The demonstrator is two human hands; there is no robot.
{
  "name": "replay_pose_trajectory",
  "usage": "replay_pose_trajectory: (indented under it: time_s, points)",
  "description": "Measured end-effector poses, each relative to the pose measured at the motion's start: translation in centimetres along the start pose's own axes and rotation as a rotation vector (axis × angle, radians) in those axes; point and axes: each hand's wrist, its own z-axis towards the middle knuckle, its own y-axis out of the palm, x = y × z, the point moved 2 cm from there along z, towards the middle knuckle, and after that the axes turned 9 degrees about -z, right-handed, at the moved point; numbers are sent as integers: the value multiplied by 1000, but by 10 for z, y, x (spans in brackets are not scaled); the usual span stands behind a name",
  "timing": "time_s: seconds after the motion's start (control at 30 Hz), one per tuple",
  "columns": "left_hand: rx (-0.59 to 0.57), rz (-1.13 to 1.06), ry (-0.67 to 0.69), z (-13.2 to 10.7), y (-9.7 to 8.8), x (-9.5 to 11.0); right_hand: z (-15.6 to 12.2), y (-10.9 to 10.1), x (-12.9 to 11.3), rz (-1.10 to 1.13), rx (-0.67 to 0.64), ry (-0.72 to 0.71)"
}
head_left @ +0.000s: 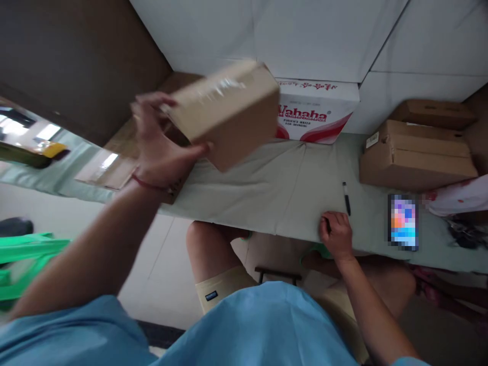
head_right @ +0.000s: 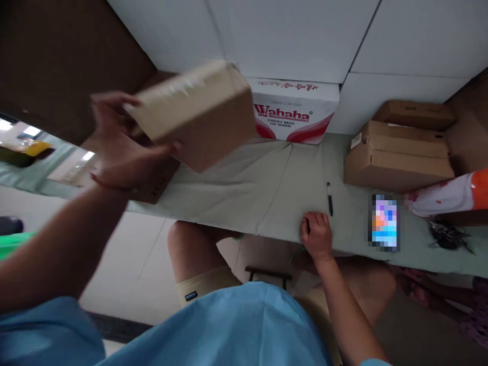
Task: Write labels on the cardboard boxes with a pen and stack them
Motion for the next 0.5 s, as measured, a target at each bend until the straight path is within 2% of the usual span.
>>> replay_pose_trajectory:
  time_s: [0.07,0.13,0.23,0.37,0.5]
  points:
    - [-114,-213,-114,-52,33,15,2,1,5,95,-1,103]
    - [-137,-360,-213,-93,64,22,5,0,11,241,16,268]
    - [-171,-535,-325,-127,101,21,12,-3,13,467,32,434]
    - [-179,-703,-417,-149,130,8,22,5,10,613,-33,389]
    - [-128,-643,-519,-183,144,-13,29,27,13,603,-118,296]
